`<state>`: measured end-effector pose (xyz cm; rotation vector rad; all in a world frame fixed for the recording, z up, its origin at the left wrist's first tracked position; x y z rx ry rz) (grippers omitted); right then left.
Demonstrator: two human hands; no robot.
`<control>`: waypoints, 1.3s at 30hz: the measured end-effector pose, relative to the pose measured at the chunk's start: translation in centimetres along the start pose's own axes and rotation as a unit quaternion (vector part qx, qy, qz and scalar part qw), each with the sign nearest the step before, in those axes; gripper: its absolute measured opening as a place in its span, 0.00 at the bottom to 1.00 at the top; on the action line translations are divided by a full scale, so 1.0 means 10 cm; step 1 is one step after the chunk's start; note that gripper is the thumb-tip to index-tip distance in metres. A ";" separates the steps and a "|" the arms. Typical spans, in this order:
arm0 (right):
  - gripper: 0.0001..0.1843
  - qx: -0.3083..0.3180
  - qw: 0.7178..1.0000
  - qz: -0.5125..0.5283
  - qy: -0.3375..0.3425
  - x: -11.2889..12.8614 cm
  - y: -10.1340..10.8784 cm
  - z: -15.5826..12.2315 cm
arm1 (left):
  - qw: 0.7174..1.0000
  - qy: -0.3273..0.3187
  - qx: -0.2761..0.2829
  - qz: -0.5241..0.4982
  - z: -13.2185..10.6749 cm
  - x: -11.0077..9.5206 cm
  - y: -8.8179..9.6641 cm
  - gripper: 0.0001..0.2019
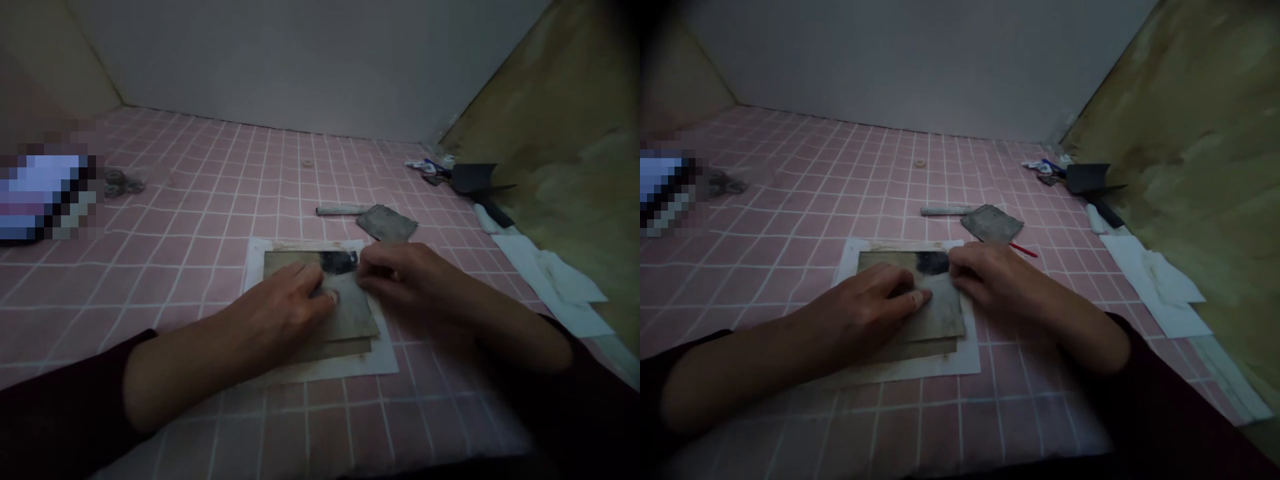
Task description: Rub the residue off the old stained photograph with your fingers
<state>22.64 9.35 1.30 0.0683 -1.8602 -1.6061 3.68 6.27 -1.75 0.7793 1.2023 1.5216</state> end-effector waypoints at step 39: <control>0.09 0.006 0.999 -0.014 0.031 0.04 -0.05 -0.05 | 0.999 0.008 -0.048 -0.009 0.07 0.03 0.07 0.10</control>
Point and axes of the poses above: each hand's wrist, its own z-axis towards the middle knuckle, its own y-axis out of the back of the hand, x = y × z, the point moved 3 cm from there along z, towards the middle knuckle, and after that the axes turned 14 degrees about -y, right-handed, at the moved point
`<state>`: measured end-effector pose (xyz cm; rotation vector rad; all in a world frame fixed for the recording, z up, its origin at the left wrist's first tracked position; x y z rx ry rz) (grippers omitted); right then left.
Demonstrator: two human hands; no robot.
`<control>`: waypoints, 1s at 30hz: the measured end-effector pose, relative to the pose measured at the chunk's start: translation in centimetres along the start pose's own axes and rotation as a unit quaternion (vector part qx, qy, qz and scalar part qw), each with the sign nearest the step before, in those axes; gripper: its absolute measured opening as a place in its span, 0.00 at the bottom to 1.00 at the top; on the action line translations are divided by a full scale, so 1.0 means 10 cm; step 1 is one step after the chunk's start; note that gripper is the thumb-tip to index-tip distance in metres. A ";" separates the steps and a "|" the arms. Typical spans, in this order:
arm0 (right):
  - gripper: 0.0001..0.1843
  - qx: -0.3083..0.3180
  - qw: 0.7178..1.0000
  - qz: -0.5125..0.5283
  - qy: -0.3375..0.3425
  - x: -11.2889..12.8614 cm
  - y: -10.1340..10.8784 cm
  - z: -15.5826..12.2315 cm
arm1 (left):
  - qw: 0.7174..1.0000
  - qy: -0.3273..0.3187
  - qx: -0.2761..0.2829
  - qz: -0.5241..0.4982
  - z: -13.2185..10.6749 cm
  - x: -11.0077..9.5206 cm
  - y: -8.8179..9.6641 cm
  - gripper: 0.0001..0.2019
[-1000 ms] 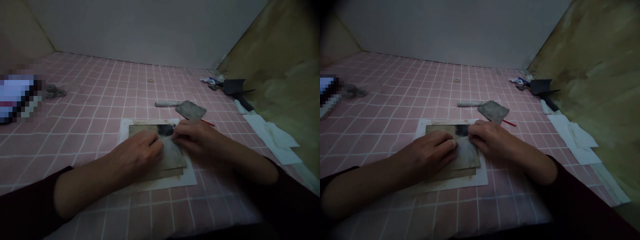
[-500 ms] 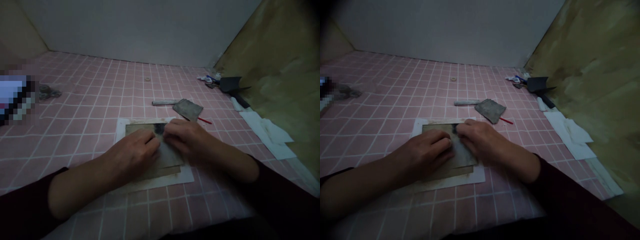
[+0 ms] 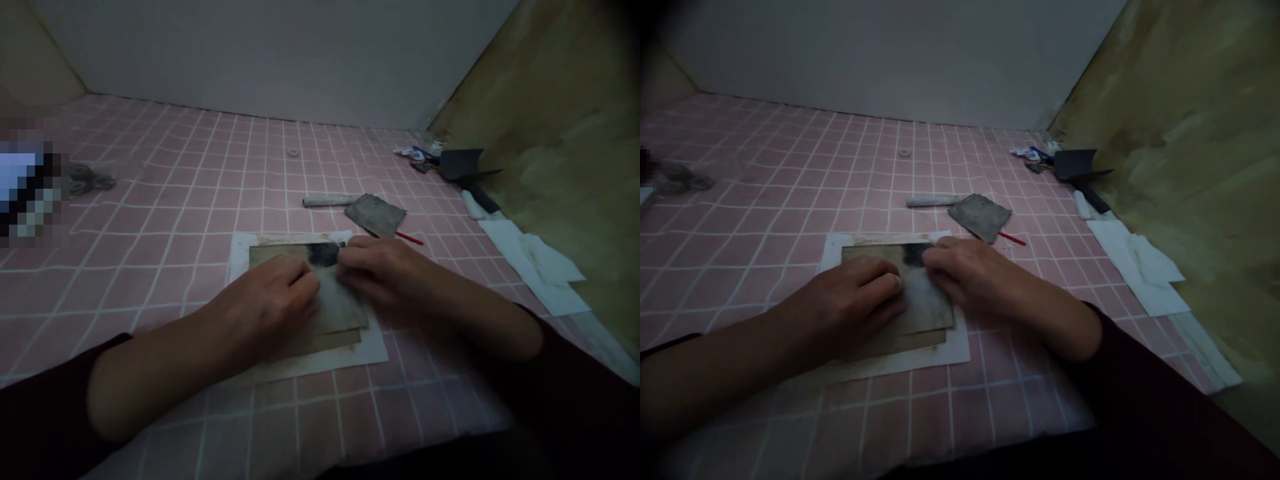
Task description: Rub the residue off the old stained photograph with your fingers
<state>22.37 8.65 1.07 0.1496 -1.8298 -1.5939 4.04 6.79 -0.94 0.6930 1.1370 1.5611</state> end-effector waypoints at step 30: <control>0.08 -0.017 0.999 0.032 0.007 0.03 -0.04 0.03 | 1.000 0.009 0.007 -0.005 0.00 -0.01 0.02 0.13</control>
Point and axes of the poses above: each hand's wrist, its own z-axis towards the middle knuckle, its own y-axis out of the back of the hand, x = y × z, the point moved 3 cm from there along z, towards the middle knuckle, and after that the axes turned 14 degrees about -y, right-handed, at the moved point
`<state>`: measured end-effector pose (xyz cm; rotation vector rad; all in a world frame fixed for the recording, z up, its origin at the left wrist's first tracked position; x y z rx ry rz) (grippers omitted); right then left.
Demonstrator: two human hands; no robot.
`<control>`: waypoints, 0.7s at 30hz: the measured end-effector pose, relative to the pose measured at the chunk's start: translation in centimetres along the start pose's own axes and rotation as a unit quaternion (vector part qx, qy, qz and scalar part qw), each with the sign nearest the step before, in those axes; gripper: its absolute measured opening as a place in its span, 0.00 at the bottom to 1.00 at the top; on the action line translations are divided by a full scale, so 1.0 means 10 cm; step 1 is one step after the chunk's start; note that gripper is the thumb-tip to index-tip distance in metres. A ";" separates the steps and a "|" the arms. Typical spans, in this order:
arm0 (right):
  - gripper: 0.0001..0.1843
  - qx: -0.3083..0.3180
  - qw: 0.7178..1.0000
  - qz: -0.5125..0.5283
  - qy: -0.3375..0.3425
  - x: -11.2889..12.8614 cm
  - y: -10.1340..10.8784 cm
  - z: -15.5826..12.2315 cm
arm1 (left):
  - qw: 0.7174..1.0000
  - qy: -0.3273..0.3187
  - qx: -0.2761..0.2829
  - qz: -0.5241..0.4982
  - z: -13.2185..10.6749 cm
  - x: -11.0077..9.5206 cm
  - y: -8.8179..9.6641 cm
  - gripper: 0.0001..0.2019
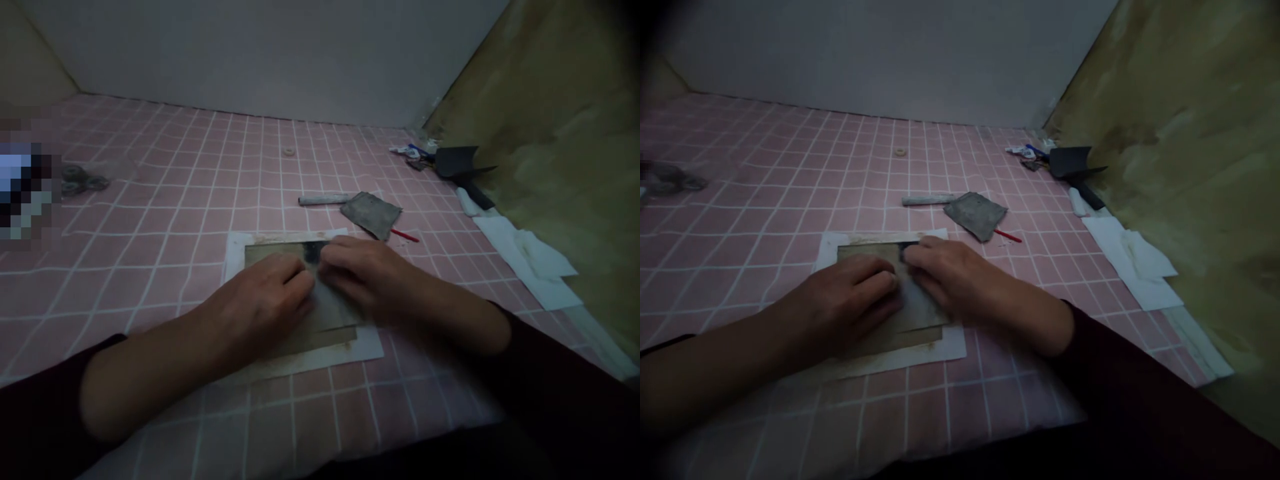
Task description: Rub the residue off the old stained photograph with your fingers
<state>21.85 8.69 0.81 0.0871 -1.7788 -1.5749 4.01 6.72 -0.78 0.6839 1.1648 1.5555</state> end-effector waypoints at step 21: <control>0.07 -0.015 1.000 -0.020 -0.003 -0.03 0.01 0.03 | 1.000 -0.014 -0.021 0.004 0.01 0.01 -0.01 0.12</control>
Point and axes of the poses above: each hand's wrist, its own z-axis towards the middle knuckle, its own y-axis out of the back of the hand, x = y × z, the point moved 3 cm from there along z, towards the middle knuckle, and after that the axes turned 14 degrees about -y, right-handed, at the moved point
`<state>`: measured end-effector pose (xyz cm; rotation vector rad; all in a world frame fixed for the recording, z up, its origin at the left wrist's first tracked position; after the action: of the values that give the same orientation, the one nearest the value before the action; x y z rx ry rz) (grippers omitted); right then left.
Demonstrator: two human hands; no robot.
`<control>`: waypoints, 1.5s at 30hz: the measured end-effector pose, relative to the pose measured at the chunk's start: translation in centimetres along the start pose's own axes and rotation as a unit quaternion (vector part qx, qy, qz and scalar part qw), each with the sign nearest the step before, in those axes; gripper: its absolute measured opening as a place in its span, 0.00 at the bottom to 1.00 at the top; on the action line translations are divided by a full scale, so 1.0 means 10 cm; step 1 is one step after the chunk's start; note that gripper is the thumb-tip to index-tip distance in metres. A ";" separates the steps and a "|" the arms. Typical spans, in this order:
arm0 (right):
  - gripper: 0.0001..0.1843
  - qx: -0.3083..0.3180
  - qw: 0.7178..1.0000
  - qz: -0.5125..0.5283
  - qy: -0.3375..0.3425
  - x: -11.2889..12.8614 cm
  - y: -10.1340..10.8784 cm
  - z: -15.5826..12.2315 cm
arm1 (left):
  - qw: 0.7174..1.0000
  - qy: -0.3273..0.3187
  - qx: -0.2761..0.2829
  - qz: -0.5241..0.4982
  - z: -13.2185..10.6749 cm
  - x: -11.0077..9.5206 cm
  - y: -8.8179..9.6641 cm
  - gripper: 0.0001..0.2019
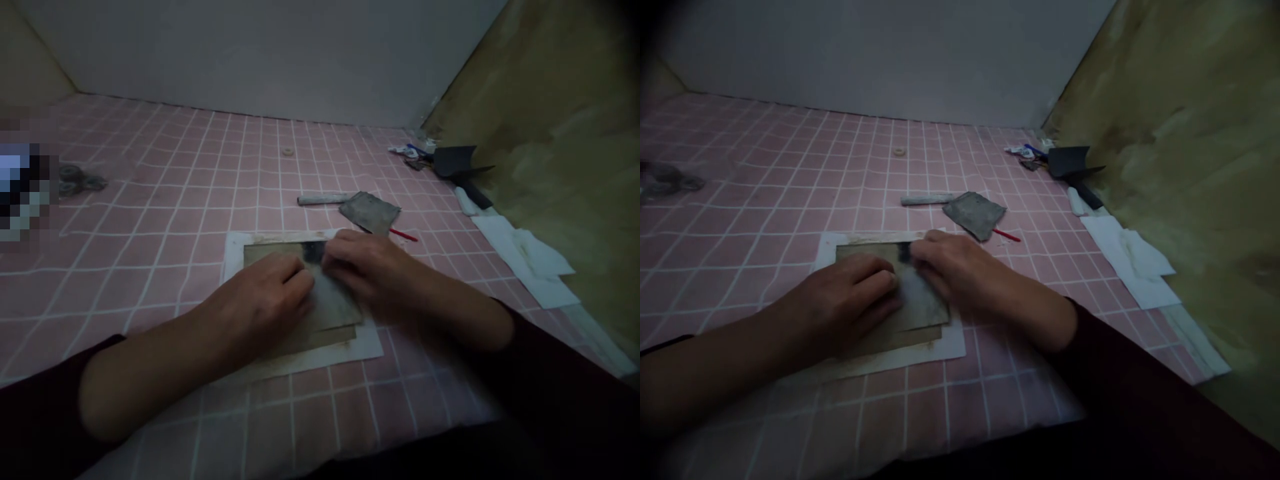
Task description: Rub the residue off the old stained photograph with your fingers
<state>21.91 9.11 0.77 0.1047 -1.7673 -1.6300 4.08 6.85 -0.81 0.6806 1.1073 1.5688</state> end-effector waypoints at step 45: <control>0.09 0.084 0.996 0.015 -0.024 0.10 0.06 -0.15 | 1.000 0.002 0.004 -0.012 0.00 0.00 0.00 0.12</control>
<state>22.24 7.48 1.62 0.1176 -1.9324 -1.4730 4.11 6.85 -0.77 0.6677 1.1210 1.5458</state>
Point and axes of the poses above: each hand's wrist, its own z-axis towards the middle knuckle, its own y-axis out of the back of the hand, x = y × z, the point moved 3 cm from there along z, towards the middle knuckle, and after that the axes turned 14 degrees about -y, right-handed, at the moved point
